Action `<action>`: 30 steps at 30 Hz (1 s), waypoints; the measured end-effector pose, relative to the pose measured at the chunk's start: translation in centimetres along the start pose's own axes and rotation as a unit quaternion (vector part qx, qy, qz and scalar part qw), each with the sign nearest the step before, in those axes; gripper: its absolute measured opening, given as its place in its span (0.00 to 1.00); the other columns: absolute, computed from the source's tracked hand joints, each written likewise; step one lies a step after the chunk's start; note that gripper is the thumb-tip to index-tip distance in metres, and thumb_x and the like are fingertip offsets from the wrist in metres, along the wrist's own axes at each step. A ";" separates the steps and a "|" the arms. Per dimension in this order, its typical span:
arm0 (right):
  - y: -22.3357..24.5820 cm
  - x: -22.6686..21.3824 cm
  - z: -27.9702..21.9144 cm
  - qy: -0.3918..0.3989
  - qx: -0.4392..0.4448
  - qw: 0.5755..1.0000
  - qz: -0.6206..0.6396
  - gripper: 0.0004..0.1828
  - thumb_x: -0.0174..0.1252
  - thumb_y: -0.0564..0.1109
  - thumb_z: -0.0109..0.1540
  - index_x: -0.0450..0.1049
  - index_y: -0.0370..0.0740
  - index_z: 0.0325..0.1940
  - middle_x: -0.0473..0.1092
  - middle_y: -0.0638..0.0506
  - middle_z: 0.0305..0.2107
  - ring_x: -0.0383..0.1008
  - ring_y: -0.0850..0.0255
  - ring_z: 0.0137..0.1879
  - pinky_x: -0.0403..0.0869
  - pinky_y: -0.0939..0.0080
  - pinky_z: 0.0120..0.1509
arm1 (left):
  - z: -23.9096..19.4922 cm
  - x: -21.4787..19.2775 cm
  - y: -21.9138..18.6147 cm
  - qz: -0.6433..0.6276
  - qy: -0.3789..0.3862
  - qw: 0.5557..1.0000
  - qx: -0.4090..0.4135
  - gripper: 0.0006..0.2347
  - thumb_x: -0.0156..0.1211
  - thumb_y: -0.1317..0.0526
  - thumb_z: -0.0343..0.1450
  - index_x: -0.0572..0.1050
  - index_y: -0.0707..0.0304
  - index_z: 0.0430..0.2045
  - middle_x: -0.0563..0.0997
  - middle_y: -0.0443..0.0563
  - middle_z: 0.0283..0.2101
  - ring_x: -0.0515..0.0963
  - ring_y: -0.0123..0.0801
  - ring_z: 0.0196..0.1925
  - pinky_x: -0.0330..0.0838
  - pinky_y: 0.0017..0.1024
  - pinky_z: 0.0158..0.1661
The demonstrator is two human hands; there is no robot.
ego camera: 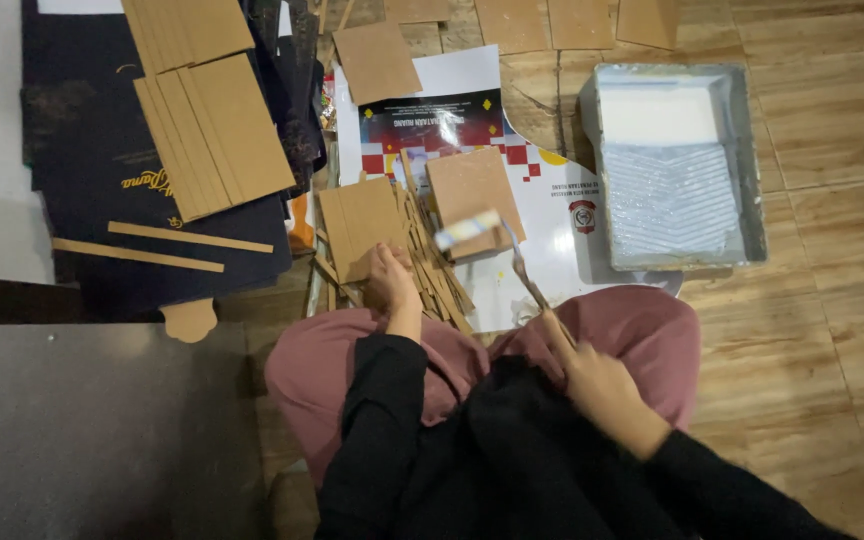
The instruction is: Applying glue to small cardboard pieces using a paint roller and stacking them.
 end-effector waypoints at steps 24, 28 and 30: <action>-4.9 0.2 -5.3 0.145 0.125 0.948 0.253 0.46 0.37 0.36 0.50 0.38 0.73 0.67 0.67 0.44 0.19 0.70 0.45 0.29 0.67 0.53 0.38 | -2.6 -1.1 -4.1 -0.076 0.007 0.996 -0.040 0.14 0.37 0.57 0.69 0.74 0.60 0.35 0.77 0.47 0.30 0.72 0.27 0.20 0.62 0.22 0.19; -4.9 0.2 -1.5 0.093 0.106 0.981 0.135 0.40 0.39 0.44 0.56 0.35 0.76 0.67 0.72 0.49 0.26 0.75 0.52 0.36 0.75 0.55 0.44 | -1.7 -0.7 -2.5 -0.034 0.004 0.999 0.003 0.13 0.42 0.53 0.69 0.73 0.57 0.37 0.77 0.44 0.30 0.73 0.20 0.21 0.66 0.13 0.20; -4.3 -1.8 0.8 0.079 0.098 0.979 0.163 0.36 0.38 0.41 0.57 0.40 0.69 0.67 0.72 0.41 0.28 0.75 0.46 0.39 0.74 0.51 0.46 | -1.2 -0.5 -2.1 -0.043 0.003 0.999 0.006 0.12 0.42 0.54 0.69 0.73 0.57 0.35 0.77 0.45 0.28 0.73 0.21 0.20 0.66 0.13 0.17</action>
Point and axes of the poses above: each hand's wrist, its own z-axis towards the middle knuckle, its own x-axis out of the palm, y = z × x, the point moved 8 cm from there along z, towards the middle knuckle
